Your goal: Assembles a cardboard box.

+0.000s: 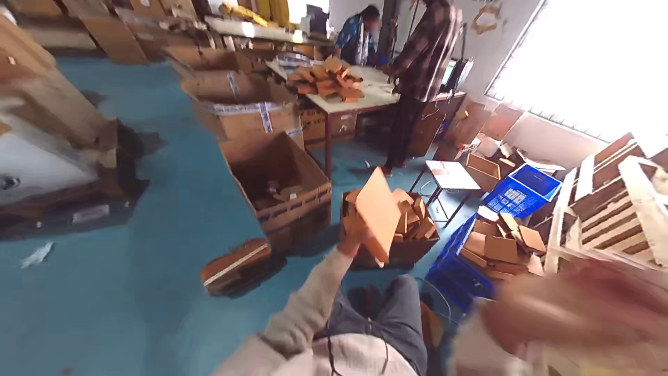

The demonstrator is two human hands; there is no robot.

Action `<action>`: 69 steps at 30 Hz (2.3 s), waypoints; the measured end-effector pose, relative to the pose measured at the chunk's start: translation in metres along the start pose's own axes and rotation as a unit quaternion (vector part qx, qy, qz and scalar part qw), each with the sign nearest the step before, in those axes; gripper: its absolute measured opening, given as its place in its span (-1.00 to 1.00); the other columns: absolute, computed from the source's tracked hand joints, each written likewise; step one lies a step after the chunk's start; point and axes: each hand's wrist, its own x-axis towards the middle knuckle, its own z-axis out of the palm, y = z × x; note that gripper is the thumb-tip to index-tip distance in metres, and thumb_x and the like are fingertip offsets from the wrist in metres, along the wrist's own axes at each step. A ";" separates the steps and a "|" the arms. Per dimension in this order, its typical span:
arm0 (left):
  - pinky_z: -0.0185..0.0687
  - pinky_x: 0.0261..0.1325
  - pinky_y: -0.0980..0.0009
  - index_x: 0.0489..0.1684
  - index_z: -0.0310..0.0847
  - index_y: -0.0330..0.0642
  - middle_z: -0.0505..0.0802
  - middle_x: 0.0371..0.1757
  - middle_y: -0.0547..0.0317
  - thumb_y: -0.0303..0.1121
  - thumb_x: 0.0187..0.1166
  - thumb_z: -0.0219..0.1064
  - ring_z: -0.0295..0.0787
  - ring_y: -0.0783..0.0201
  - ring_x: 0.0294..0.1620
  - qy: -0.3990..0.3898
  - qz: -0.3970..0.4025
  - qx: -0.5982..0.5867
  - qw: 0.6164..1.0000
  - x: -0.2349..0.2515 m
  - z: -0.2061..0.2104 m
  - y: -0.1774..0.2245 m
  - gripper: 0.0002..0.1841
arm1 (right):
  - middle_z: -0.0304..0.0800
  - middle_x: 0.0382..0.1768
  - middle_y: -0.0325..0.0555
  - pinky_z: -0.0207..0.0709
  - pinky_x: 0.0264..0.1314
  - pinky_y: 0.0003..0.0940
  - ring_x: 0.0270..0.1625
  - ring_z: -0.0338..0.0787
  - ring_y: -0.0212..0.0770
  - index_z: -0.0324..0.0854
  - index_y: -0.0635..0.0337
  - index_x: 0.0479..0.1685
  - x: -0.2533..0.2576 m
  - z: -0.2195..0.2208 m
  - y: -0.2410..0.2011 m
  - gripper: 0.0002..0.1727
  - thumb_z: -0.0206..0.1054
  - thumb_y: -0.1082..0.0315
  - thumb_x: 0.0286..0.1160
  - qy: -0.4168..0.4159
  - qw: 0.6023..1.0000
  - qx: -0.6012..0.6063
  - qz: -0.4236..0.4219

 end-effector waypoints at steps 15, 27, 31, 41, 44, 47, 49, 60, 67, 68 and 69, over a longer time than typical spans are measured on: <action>0.23 0.75 0.22 0.85 -0.25 -0.44 0.27 0.79 -0.19 0.63 -0.04 0.40 0.27 0.18 0.74 -0.248 0.217 0.160 0.930 0.028 -0.040 -0.014 0.54 | 0.52 0.55 -0.22 0.55 0.54 -0.41 0.50 0.58 -0.45 -0.02 0.22 0.78 -0.161 0.085 0.086 0.26 0.59 -0.30 0.15 -0.260 0.856 0.270 0.356; 0.37 0.71 0.17 0.89 -0.24 -0.36 0.26 0.81 -0.22 0.35 0.34 0.43 0.31 0.17 0.75 -0.130 0.133 0.299 0.936 0.013 -0.053 -0.019 0.27 | 0.33 0.62 0.28 0.45 0.53 -0.50 0.56 0.49 -0.38 -0.08 0.64 0.68 -0.171 0.079 0.096 0.15 0.28 -0.27 0.51 -0.116 0.924 -0.019 0.364; 0.70 0.29 -0.11 0.92 -0.29 -0.24 0.61 0.58 -0.19 0.68 0.16 0.16 0.73 0.03 0.41 -0.094 0.160 0.448 0.874 -0.007 -0.035 -0.007 0.41 | -0.18 0.78 0.61 0.07 0.82 -0.39 0.85 0.10 -0.20 -0.37 0.66 0.77 -0.179 0.074 0.096 0.41 0.02 -0.59 0.43 -0.169 0.953 -0.067 0.242; 0.11 0.83 0.25 0.86 -0.17 -0.42 0.20 0.83 -0.20 0.63 0.35 0.03 0.12 0.22 0.83 -0.049 0.255 0.303 0.917 -0.031 -0.013 -0.009 0.31 | 0.14 0.68 0.62 0.27 0.72 -0.30 0.72 0.38 -0.09 -0.18 0.68 0.76 -0.128 0.059 0.093 0.17 0.29 -0.18 0.54 -0.297 0.917 0.021 0.266; 0.12 0.82 0.23 0.84 -0.20 -0.47 0.17 0.82 -0.28 0.59 0.44 -0.07 0.11 0.17 0.83 -0.033 0.273 0.273 0.922 -0.039 -0.001 -0.007 0.26 | 0.13 0.67 0.62 0.30 0.66 -0.52 0.65 0.46 -0.34 -0.27 0.75 0.73 -0.121 0.063 0.087 0.03 0.18 -0.01 0.71 -0.294 0.926 0.064 0.229; 0.26 0.76 0.30 0.76 -0.24 -0.58 0.24 0.76 -0.28 0.52 0.51 -0.01 0.22 0.25 0.77 -0.049 0.291 0.236 0.926 -0.046 -0.006 -0.009 0.22 | 0.12 0.69 0.52 0.23 0.72 -0.56 0.70 0.36 -0.43 -0.27 0.72 0.72 -0.121 0.062 0.078 -0.03 0.16 0.03 0.77 -0.283 0.927 0.115 0.219; 0.43 0.65 0.30 0.70 -0.23 -0.61 0.38 0.65 -0.26 0.48 0.52 0.03 0.39 0.28 0.67 -0.065 0.290 0.229 0.927 -0.048 -0.013 -0.011 0.20 | 0.04 0.73 0.51 0.14 0.78 -0.51 0.76 0.25 -0.37 -0.31 0.70 0.74 -0.121 0.059 0.069 -0.04 0.17 0.09 0.77 -0.287 0.922 0.124 0.229; -0.02 0.88 0.26 0.90 -0.31 -0.30 0.09 0.90 0.03 0.50 0.57 -0.14 0.03 0.32 0.85 -0.246 0.168 0.204 0.932 -0.066 -0.062 0.011 0.13 | 0.16 0.74 0.05 0.31 0.75 -0.41 0.70 0.34 -0.41 -0.50 0.40 0.82 -0.174 0.034 0.000 0.00 0.06 -0.09 0.79 -0.210 0.887 0.139 0.388; 0.39 0.65 0.31 0.70 -0.17 -0.56 0.42 0.60 -0.27 0.36 0.61 0.09 0.40 0.30 0.63 -0.194 0.181 0.202 0.943 -0.072 -0.060 0.000 0.07 | 0.19 0.70 0.17 0.40 0.66 -0.51 0.62 0.42 -0.47 -0.38 0.57 0.77 -0.174 0.040 -0.025 0.00 0.19 0.03 0.73 -0.202 0.909 0.056 0.360; 0.36 0.68 0.28 0.72 -0.18 -0.57 0.39 0.63 -0.31 0.34 0.63 0.08 0.38 0.24 0.66 -0.202 0.191 0.216 0.936 -0.070 -0.059 -0.001 0.07 | 0.18 0.71 0.15 0.38 0.67 -0.49 0.64 0.40 -0.45 -0.36 0.57 0.76 -0.174 0.038 -0.024 -0.01 0.20 0.05 0.73 -0.200 0.911 0.056 0.357; 0.28 0.74 0.24 0.77 -0.20 -0.56 0.32 0.70 -0.36 0.33 0.63 0.08 0.31 0.16 0.72 -0.209 0.192 0.228 0.931 -0.068 -0.057 -0.002 0.08 | 0.21 0.69 0.13 0.39 0.67 -0.49 0.64 0.40 -0.44 -0.33 0.57 0.75 -0.173 0.036 -0.023 -0.04 0.20 0.07 0.72 -0.196 0.912 0.058 0.356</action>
